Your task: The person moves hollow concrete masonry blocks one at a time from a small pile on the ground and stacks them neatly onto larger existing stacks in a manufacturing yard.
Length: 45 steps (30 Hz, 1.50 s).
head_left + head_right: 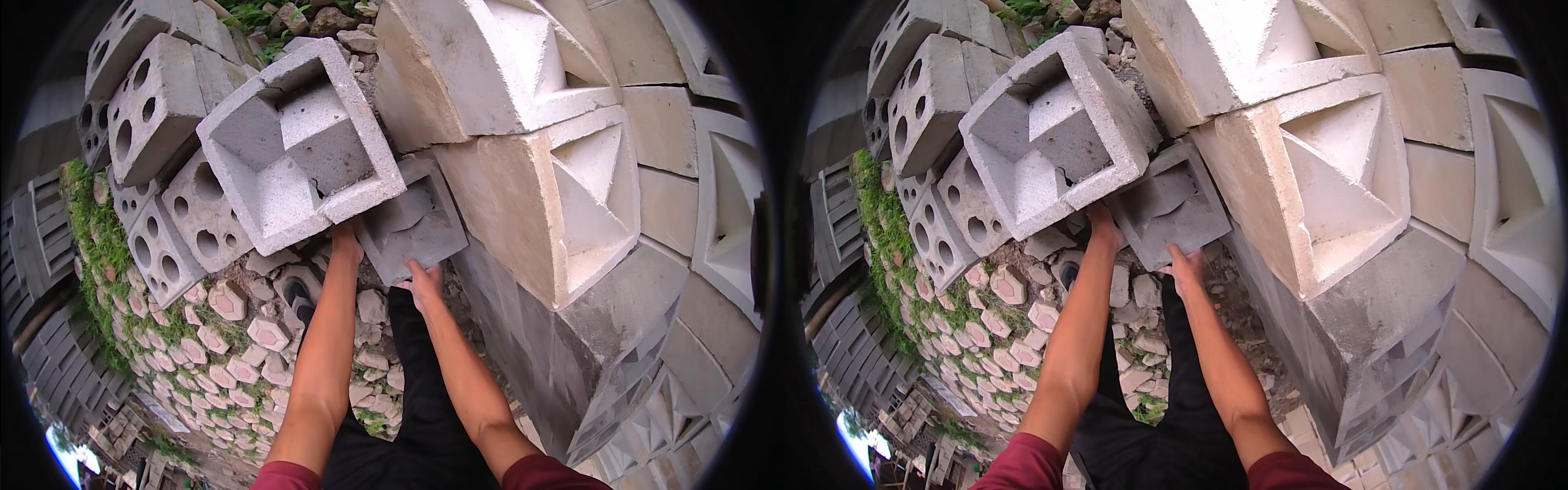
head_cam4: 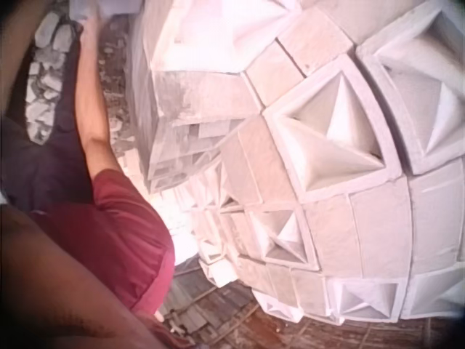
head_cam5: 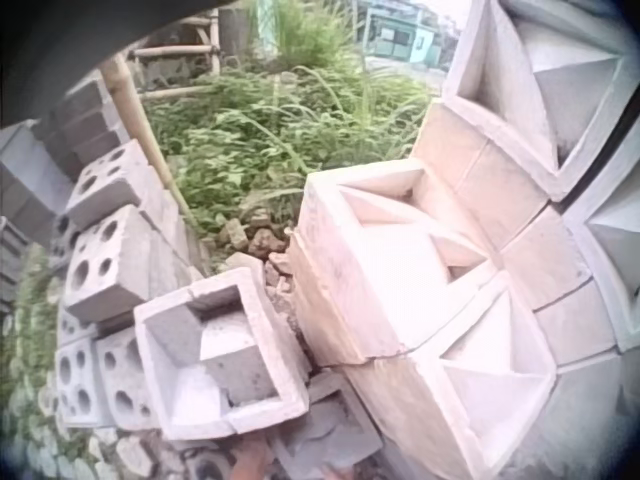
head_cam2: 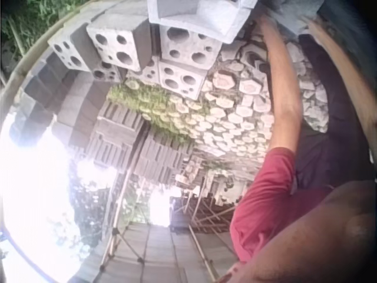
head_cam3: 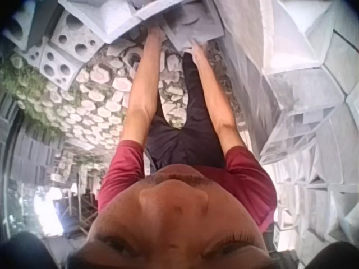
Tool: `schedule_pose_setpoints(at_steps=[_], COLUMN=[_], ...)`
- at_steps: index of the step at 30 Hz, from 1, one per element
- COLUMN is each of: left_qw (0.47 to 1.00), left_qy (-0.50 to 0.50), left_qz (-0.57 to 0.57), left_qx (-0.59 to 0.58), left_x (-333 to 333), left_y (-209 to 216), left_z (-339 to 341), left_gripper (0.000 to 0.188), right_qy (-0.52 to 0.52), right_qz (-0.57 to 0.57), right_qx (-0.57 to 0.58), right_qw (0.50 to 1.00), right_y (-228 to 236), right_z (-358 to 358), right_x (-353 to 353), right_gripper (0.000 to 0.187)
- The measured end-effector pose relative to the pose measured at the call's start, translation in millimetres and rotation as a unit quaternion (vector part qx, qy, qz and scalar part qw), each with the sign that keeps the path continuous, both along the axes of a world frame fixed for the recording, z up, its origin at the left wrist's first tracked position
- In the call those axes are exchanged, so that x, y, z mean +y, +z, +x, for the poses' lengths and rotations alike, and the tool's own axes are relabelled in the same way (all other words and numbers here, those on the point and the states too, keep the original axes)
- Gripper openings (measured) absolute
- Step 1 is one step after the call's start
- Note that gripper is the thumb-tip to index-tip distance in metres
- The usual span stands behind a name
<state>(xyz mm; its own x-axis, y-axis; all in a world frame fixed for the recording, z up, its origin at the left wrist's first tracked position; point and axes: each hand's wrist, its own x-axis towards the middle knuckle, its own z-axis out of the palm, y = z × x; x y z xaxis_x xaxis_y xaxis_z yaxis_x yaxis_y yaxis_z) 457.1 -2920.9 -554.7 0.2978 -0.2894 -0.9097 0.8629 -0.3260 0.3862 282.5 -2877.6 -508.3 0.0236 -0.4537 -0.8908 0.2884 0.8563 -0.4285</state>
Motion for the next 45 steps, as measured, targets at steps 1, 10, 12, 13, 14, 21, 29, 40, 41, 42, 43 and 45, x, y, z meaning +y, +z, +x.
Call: schedule_pose_setpoints(at_steps=[1, 10, 12, 13, 14, 21, 29, 40, 41, 42, 43, 45], left_qw=[1.000, 0.993, 0.991, 0.991, 0.991, 0.997, 0.985, 0.963, 0.953, 0.938, 0.927, 0.900], left_qy=[-0.008, -0.097, -0.113, -0.111, -0.113, -0.029, -0.088, 0.261, 0.295, 0.338, 0.369, 0.429], left_qz=[0.006, 0.066, 0.073, 0.068, 0.063, -0.055, -0.099, -0.041, -0.044, -0.043, -0.043, -0.045], left_qx=[-0.004, 0.020, 0.004, -0.013, -0.024, 0.045, -0.115, -0.050, -0.058, -0.059, -0.057, -0.058], left_x=[2, -8, -4, 8, 16, 13, 130, 436, 461, 483, 501, 536], left_y=[-3, 30, 25, 9, -3, -24, 55, 176, 178, 179, 182, 188], left_z=[-1, -15, -14, -8, -6, -19, -21, 119, 128, 137, 147, 168], left_gripper=[0.054, 0.050, 0.050, 0.051, 0.052, 0.053, 0.056, 0.041, 0.040, 0.038, 0.038, 0.038], right_qy=[0.006, -0.017, -0.009, 0.005, 0.014, 0.027, 0.264, 0.663, 0.675, 0.674, 0.698, 0.742], right_qz=[0.004, 0.034, 0.041, 0.039, 0.036, 0.018, 0.056, -0.127, -0.096, -0.052, -0.056, -0.066], right_qx=[0.006, 0.038, 0.038, 0.028, 0.024, -0.013, -0.007, -0.007, -0.016, -0.015, -0.006, 0.007], right_qw=[1.000, 0.999, 0.998, 0.999, 0.999, 0.999, 0.963, 0.738, 0.732, 0.737, 0.714, 0.667], right_y=[2, -4, -3, 2, 4, -4, 98, 147, 149, 145, 143, 138], right_z=[1, -7, -5, 3, 5, -7, 30, 183, 202, 219, 234, 266], right_x=[-1, -3, -6, -6, -4, -4, 44, 146, 161, 176, 191, 222], right_gripper=[0.052, 0.050, 0.050, 0.050, 0.050, 0.051, 0.058, 0.051, 0.053, 0.057, 0.057, 0.059])
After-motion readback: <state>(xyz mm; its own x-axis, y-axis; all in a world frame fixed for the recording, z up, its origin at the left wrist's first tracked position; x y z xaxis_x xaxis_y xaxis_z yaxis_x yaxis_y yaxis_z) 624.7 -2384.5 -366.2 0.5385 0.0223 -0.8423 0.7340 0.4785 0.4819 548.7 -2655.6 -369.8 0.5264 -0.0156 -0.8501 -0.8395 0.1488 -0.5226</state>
